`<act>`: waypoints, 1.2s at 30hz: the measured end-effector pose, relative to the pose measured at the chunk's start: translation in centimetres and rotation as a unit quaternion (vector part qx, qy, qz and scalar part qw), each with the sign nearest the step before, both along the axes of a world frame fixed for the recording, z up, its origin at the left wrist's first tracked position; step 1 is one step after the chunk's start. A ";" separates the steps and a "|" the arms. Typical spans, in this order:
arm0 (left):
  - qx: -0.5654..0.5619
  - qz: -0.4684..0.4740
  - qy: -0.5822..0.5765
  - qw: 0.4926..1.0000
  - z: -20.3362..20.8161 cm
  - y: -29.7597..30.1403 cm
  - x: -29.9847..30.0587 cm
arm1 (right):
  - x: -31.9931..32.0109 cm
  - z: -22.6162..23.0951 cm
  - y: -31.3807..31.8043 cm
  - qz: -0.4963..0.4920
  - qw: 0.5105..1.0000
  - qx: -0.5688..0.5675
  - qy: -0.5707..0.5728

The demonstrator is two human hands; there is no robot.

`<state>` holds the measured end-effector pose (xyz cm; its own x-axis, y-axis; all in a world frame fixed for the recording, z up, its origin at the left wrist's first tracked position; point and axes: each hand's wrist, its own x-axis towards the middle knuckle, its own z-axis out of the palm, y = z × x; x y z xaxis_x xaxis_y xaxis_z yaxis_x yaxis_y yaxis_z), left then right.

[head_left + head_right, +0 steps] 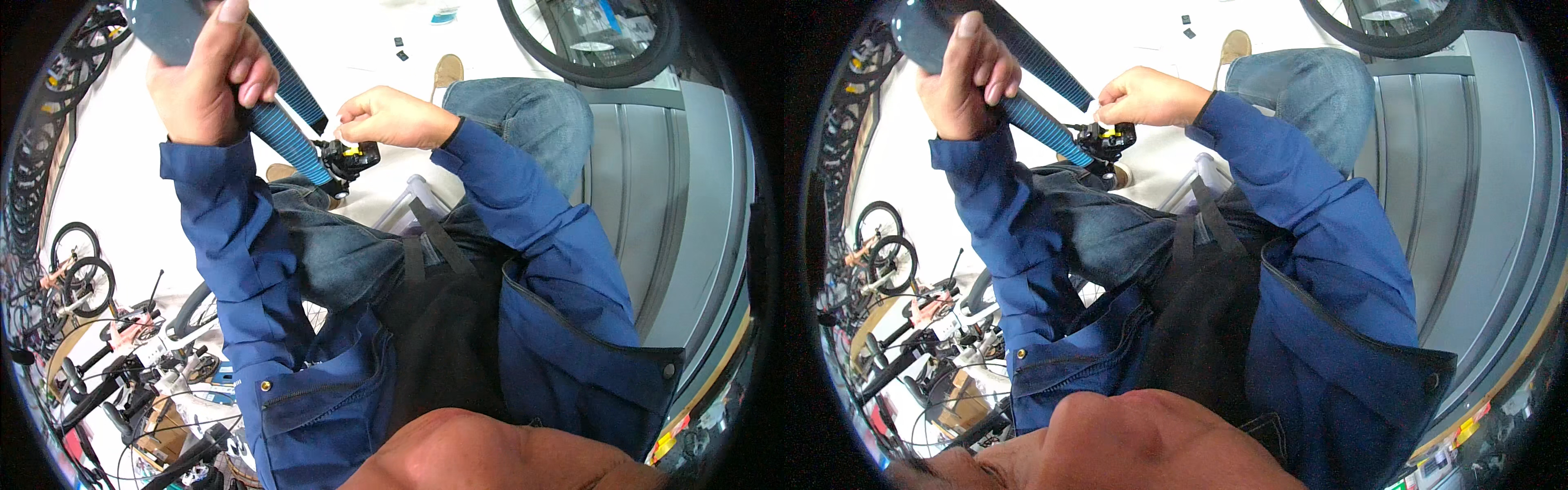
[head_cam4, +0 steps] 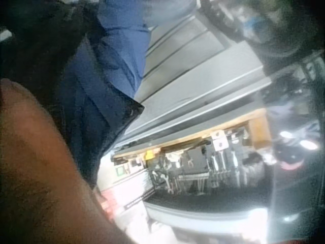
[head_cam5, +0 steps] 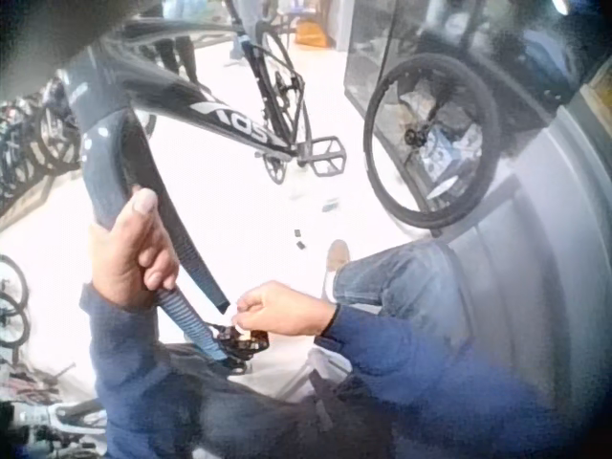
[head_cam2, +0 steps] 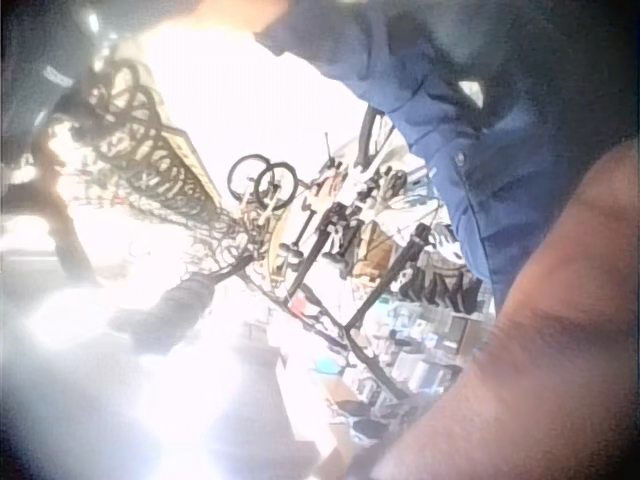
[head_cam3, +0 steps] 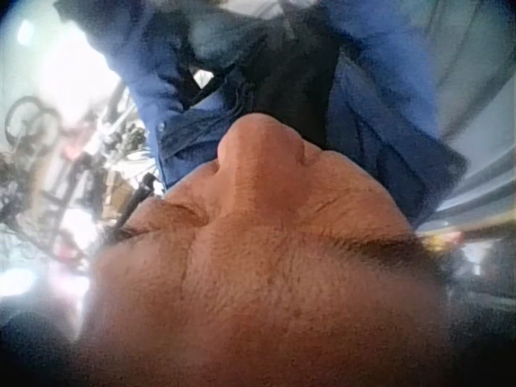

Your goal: The person wipes a small yellow bicycle part with a white cloth, then attaches a black component to the bicycle frame near the handlebar stem. They then handle a blue and black bicycle pedal, inspecting it and manipulating its parts.

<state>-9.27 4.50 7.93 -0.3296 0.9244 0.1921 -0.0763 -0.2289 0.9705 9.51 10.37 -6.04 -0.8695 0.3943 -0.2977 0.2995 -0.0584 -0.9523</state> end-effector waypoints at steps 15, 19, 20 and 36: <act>-0.014 -0.001 0.020 1.000 -0.6 0.4 0.1 | 1.2 2.6 -0.6 -0.025 0.933 0.311 0.178; 0.007 -0.006 0.005 1.000 -0.4 0.5 0.3 | 2.7 2.0 -0.2 -0.014 0.919 0.361 0.156; 0.009 0.006 0.000 1.000 -0.4 0.6 0.4 | 3.0 1.9 -0.2 -0.009 0.923 0.362 0.133; -0.001 0.024 0.034 0.999 -0.9 1.4 1.0 | 3.0 2.3 -2.7 -0.149 0.914 0.377 -0.002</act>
